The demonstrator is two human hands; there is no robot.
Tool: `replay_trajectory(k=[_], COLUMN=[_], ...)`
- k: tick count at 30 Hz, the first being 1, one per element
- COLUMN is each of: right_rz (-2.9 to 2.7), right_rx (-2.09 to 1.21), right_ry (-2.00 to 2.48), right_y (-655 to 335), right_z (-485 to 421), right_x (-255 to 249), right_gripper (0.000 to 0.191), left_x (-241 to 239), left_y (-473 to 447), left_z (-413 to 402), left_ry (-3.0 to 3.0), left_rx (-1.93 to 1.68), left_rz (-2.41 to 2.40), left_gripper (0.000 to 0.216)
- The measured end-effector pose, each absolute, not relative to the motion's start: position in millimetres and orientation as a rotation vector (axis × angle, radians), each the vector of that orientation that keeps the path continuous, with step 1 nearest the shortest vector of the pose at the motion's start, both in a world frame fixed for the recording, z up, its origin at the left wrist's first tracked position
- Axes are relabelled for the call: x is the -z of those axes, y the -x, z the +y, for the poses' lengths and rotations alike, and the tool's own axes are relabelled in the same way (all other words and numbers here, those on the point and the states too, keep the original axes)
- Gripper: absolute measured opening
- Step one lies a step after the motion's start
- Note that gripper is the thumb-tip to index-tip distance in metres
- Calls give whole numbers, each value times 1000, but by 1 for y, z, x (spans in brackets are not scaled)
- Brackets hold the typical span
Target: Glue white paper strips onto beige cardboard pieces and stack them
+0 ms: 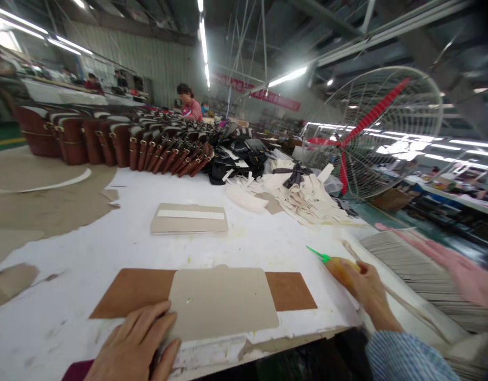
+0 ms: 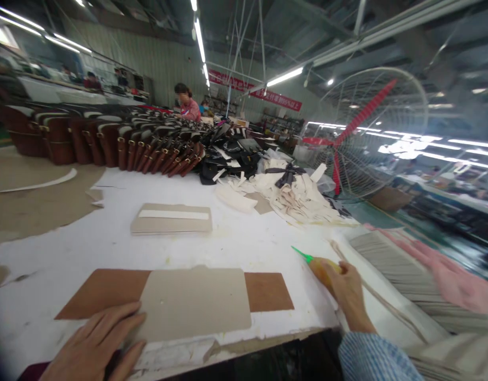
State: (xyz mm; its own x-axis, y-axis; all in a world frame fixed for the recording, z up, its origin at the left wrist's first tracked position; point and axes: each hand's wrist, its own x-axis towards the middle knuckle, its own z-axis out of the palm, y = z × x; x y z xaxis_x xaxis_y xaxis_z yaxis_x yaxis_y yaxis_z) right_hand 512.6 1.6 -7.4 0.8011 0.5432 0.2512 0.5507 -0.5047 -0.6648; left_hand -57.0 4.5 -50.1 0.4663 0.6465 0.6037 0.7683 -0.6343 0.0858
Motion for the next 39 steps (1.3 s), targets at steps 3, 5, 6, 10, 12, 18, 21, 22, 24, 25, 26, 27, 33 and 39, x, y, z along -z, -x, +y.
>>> replay_trajectory(k=[3, 5, 6, 10, 12, 18, 21, 22, 24, 25, 26, 27, 33, 39], right_rz=[-781, -826, -876, -1214, -1415, -1709, -1740, -1749, -1757, -1757, -1753, -1747, -1711, -1619], right_rx=[56, 92, 104, 195, 266, 212, 93, 70, 49, 46, 42, 37, -16, 2], right_ry=[2293, 2303, 2297, 2124, 1945, 1613, 1577, 1576, 1597, 1613, 1628, 1641, 1715, 1821], right_y=[-506, -497, -490, -448, -424, -364, -345, -342, -340, -340, -342, -343, -352, -375], right_z=[-4, -7, -8, -6, 1, 33, 50, 56, 68, 73, 78, 83, 82, 77], right_x=[-9, -15, -17, -15, -13, -26, -38, -41, -44, -45, -46, -46, -44, -45], right_gripper=[62, 65, 65, 54, 44, 23, 19, 19, 18, 18, 18, 18, 24, 30], left_x=[27, 18, 15, 14, 16, 18, 18, 18, 18, 18, 18, 18, 19, 32], left_y=[47, 42, 40, 40, 41, 41, 40, 40, 40, 40, 40, 41, 42, 50], left_z=[-7, -11, -12, -14, -14, -15, -14, -13, -12, -12, -11, -10, -10, -4], left_ry=[2553, 2569, 2572, 2577, 2588, 2570, 2574, 2578, 2583, 2585, 2587, 2588, 2573, 2547], left_rx=[841, 831, 836, 851, 835, 856, 883, 882, 885, 888, 893, 895, 892, 886], left_rz=[-1347, -1399, -1412, -1412, -1407, -1426, -1444, -1453, -1455, -1449, -1439, -1430, -1403, -1343], left_gripper=[27, 24, 24, 25, 26, 30, 28, 27, 27, 27, 27, 27, 29, 31])
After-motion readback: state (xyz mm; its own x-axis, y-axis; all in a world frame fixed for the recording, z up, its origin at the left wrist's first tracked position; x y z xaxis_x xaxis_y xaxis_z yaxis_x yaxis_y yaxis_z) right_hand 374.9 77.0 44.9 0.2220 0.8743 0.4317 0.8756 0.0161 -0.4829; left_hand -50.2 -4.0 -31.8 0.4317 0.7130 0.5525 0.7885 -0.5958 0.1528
